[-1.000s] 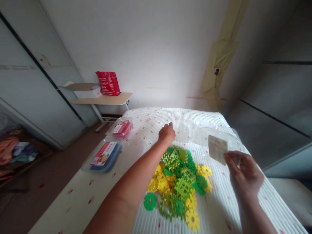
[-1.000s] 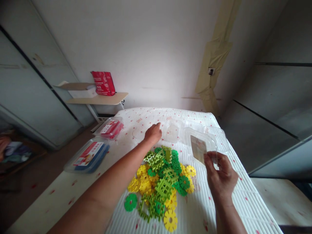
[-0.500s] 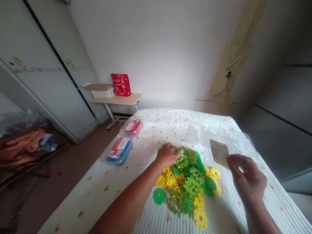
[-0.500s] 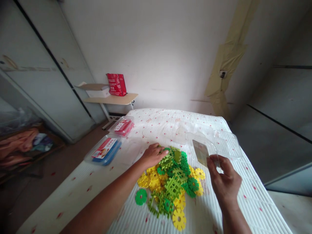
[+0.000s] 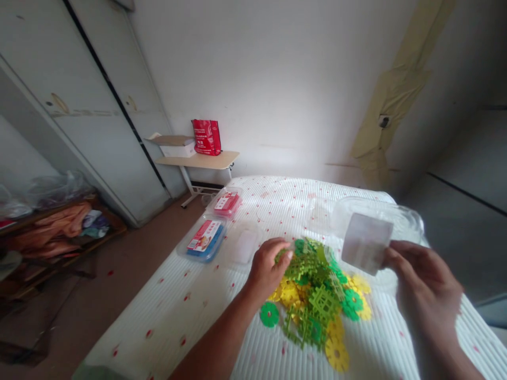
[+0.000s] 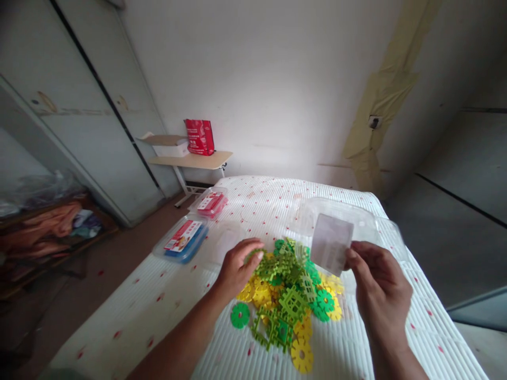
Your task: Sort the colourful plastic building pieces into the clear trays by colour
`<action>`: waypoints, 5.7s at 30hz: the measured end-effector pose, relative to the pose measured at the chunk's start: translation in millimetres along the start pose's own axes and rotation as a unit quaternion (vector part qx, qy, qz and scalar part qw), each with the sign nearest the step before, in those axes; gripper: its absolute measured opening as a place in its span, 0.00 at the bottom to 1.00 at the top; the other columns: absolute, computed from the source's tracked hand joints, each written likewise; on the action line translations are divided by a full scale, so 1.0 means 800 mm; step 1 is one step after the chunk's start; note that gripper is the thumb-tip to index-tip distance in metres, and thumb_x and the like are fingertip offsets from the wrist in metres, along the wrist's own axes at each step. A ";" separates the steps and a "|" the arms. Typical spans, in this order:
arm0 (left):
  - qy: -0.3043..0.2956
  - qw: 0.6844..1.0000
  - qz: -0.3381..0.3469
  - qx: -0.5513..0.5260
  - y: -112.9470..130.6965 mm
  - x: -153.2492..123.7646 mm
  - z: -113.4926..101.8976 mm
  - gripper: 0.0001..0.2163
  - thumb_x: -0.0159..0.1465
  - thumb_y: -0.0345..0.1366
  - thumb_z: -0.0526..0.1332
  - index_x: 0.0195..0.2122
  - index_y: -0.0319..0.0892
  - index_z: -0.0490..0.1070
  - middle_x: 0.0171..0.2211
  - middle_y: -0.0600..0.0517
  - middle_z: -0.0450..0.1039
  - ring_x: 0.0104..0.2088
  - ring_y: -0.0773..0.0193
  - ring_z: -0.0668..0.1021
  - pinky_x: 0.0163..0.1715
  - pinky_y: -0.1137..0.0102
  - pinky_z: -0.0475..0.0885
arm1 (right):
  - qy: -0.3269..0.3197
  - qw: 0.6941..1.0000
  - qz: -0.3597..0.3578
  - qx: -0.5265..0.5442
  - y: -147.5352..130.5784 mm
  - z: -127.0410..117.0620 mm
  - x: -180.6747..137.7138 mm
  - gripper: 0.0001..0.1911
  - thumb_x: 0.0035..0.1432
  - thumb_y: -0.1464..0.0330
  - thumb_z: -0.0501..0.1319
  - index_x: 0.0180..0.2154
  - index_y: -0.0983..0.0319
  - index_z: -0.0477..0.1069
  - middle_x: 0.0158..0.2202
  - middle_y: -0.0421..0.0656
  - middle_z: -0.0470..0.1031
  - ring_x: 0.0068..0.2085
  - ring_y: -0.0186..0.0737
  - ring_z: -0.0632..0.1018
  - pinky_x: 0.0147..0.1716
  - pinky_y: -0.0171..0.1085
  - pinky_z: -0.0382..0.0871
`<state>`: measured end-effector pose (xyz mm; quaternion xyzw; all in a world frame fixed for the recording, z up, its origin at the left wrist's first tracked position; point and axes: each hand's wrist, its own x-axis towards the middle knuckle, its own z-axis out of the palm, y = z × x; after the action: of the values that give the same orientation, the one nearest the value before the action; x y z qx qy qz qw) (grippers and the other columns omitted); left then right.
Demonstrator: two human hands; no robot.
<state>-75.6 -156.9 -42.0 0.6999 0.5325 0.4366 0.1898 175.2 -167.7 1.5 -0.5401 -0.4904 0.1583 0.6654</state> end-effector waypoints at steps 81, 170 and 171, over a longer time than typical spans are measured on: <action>0.250 0.906 -0.244 0.239 -0.131 -0.053 -0.132 0.35 0.47 0.39 0.66 0.57 0.44 0.56 0.60 0.43 0.46 0.60 0.43 0.57 0.56 0.54 0.62 | -0.388 0.799 -0.358 -0.288 0.057 0.039 -0.020 0.18 0.61 0.60 0.55 0.49 0.60 0.70 0.48 0.50 0.74 0.48 0.48 0.75 0.47 0.53 0.68; 0.124 0.621 -0.263 -0.728 0.031 -0.052 0.060 0.30 0.53 0.48 0.66 0.56 0.48 0.62 0.44 0.49 0.75 0.49 0.54 0.74 0.48 0.62 0.69 | -0.180 0.943 -0.265 -0.090 -0.037 0.062 -0.102 0.04 0.59 0.74 0.55 0.34 0.60 0.66 0.28 0.40 0.71 0.29 0.33 0.74 0.28 0.31 0.68; 0.119 0.611 -0.269 -0.735 0.029 -0.050 0.060 0.30 0.52 0.49 0.66 0.54 0.47 0.64 0.43 0.49 0.76 0.49 0.54 0.74 0.48 0.62 0.69 | -0.193 0.932 -0.292 -0.096 -0.036 0.062 -0.103 0.04 0.58 0.74 0.56 0.35 0.60 0.66 0.29 0.40 0.72 0.31 0.33 0.74 0.30 0.31 0.68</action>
<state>-25.5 -192.3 -67.6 0.0934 0.2158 0.6899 0.6846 86.3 -211.2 -16.2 -0.3937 -0.7582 0.0099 0.5197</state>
